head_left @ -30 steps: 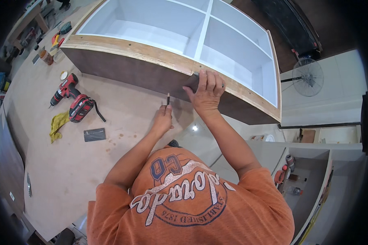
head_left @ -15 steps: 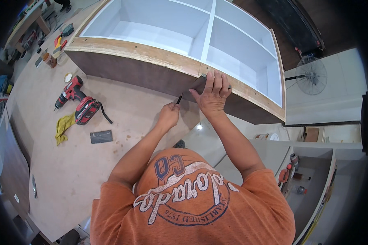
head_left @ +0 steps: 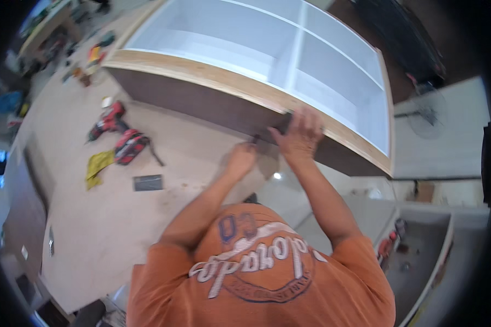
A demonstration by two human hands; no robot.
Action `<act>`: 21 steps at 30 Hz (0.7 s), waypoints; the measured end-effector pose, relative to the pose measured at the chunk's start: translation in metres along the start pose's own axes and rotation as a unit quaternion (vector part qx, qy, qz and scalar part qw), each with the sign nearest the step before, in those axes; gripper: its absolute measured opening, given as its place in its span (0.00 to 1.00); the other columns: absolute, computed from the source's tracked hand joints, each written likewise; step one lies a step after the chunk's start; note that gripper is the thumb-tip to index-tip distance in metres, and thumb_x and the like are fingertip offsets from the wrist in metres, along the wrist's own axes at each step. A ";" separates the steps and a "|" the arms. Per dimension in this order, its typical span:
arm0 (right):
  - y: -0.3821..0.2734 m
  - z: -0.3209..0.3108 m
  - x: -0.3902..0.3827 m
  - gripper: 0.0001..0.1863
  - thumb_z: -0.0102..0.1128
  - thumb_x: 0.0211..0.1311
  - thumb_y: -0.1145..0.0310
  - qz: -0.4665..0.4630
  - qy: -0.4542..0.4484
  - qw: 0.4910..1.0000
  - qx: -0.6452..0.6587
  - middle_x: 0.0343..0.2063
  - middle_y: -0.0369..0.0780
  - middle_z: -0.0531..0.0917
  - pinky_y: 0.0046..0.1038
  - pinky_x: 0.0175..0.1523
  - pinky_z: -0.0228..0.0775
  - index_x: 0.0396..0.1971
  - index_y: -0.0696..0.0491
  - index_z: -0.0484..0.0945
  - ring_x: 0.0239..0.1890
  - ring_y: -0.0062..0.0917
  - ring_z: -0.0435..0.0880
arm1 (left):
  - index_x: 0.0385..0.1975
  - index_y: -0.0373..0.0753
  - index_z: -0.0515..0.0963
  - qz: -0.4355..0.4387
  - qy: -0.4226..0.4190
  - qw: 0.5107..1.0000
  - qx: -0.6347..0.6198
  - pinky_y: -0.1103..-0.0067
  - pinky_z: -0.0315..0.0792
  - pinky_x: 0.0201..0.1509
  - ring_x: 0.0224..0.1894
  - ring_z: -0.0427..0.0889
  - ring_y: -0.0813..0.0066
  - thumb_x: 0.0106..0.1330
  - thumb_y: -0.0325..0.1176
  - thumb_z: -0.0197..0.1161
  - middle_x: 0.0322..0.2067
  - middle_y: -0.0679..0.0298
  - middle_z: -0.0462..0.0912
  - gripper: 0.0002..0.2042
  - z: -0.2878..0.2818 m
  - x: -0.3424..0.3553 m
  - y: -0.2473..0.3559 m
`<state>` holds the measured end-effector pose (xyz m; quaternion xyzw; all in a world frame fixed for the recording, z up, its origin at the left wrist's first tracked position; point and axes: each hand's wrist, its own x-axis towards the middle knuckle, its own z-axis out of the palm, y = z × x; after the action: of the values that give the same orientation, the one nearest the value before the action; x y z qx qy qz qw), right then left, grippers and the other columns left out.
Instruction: The person uses a metal ruler and a pencil to measure and mark multiple points along the front edge of a white cabinet. They reposition the ruler several times to ensure alignment and make precise marks on the wood.
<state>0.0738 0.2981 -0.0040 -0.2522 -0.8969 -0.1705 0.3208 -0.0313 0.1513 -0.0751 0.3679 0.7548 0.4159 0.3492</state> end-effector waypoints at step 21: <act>0.019 -0.009 -0.004 0.66 0.87 0.34 0.53 -0.011 0.054 0.998 -0.009 0.69 0.42 0.60 0.45 0.71 0.57 0.73 0.54 0.54 0.72 0.43 0.57 | 0.36 0.24 0.80 -0.056 0.074 0.976 -0.196 0.57 0.76 0.46 0.39 0.85 0.42 0.71 0.36 0.53 0.29 0.39 0.83 0.17 0.034 0.012 0.022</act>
<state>0.0919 0.3084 0.0021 -0.2356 -0.8793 -0.1953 0.3650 -0.0031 0.1828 -0.0724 0.2184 0.7017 0.5613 0.3805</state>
